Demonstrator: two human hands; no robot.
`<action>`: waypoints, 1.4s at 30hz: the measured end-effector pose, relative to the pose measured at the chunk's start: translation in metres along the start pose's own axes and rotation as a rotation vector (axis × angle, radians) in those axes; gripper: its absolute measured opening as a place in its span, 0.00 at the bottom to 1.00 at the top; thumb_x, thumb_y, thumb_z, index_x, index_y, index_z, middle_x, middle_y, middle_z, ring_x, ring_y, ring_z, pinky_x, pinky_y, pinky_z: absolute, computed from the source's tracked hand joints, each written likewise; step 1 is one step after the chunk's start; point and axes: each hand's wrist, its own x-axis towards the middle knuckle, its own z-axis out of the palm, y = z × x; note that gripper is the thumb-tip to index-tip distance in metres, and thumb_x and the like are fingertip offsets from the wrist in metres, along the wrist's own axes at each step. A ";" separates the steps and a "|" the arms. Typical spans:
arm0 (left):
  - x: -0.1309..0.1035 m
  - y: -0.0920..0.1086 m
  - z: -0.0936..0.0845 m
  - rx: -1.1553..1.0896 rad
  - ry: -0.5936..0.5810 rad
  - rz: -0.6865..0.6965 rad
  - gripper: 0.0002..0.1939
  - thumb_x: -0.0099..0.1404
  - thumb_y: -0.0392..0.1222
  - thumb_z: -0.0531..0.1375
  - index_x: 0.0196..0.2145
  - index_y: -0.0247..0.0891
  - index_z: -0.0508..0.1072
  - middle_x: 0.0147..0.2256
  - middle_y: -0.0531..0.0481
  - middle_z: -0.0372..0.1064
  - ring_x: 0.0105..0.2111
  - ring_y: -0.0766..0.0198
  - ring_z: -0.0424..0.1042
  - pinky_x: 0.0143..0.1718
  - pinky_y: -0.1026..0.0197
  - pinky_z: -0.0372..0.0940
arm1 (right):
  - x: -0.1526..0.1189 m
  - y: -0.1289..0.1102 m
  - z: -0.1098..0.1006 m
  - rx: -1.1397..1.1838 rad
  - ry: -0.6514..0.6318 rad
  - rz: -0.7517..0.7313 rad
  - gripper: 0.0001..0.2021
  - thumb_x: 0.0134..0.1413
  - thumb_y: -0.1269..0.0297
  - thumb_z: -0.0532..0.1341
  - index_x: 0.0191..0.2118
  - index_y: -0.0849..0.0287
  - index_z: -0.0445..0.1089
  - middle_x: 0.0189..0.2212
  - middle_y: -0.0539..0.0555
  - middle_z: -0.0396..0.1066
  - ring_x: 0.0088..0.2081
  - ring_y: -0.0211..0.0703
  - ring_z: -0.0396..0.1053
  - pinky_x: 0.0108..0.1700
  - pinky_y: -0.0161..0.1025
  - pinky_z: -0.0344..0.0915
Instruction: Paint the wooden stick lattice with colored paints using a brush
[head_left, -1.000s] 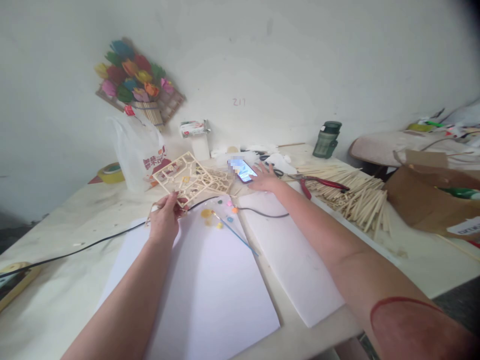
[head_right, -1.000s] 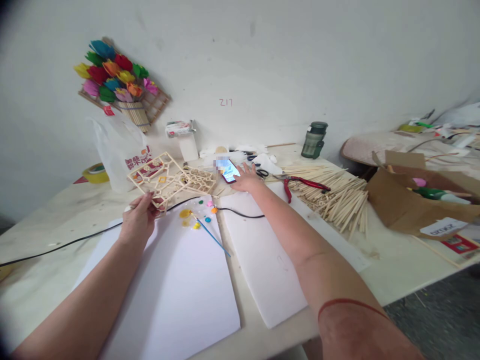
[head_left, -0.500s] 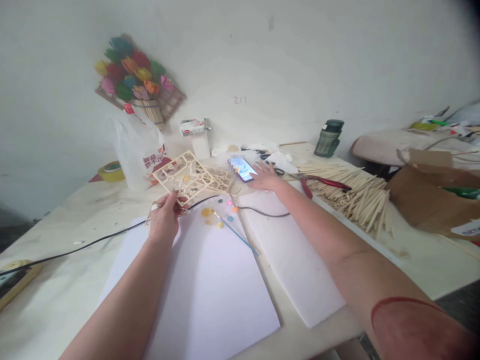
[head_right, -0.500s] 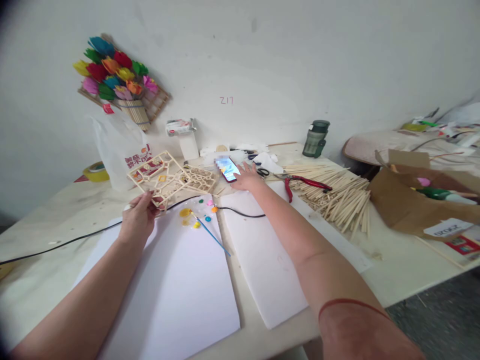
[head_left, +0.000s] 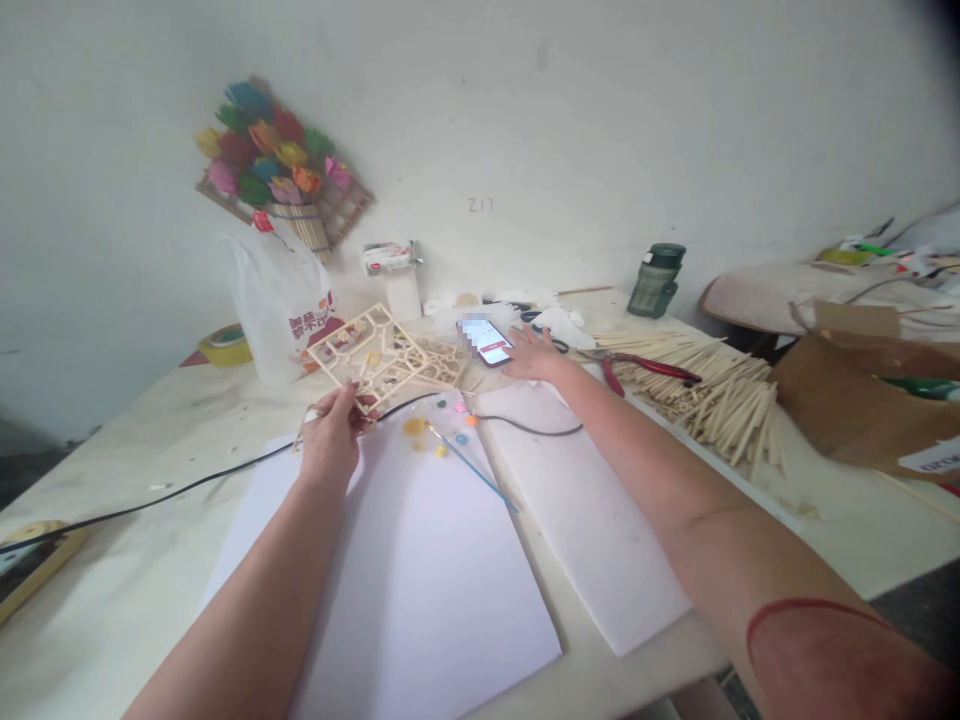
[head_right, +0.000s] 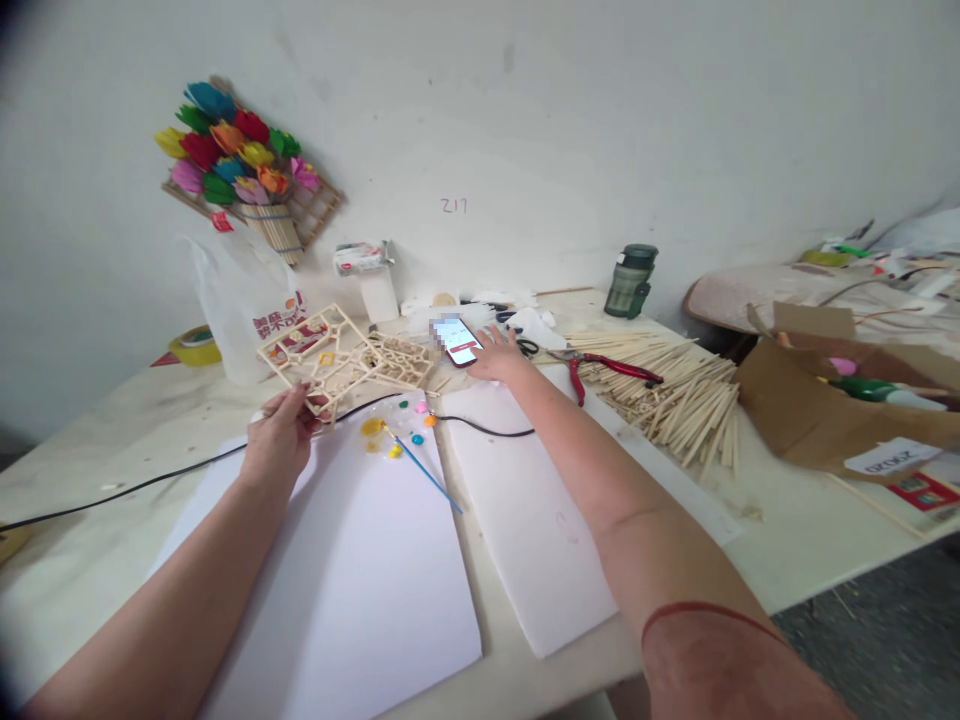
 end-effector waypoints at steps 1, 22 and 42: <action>0.000 0.000 0.000 0.003 0.002 0.001 0.22 0.45 0.52 0.68 0.32 0.33 0.71 0.21 0.53 0.70 0.16 0.70 0.66 0.16 0.68 0.54 | 0.001 0.000 0.000 0.003 0.003 0.002 0.34 0.58 0.52 0.49 0.69 0.54 0.47 0.72 0.53 0.30 0.70 0.57 0.22 0.67 0.61 0.25; -0.001 -0.002 -0.003 0.000 -0.011 0.014 0.21 0.46 0.53 0.69 0.31 0.34 0.72 0.23 0.52 0.71 0.18 0.71 0.66 0.18 0.69 0.55 | 0.000 -0.003 -0.008 0.100 0.176 0.086 0.21 0.51 0.64 0.55 0.51 0.59 0.72 0.51 0.63 0.72 0.53 0.57 0.69 0.50 0.47 0.64; -0.001 -0.002 -0.001 0.032 -0.014 0.011 0.21 0.47 0.53 0.68 0.31 0.34 0.72 0.23 0.52 0.71 0.18 0.70 0.67 0.18 0.68 0.56 | 0.014 0.008 -0.008 0.128 0.118 0.097 0.26 0.52 0.68 0.53 0.57 0.50 0.69 0.58 0.59 0.65 0.59 0.60 0.61 0.56 0.55 0.58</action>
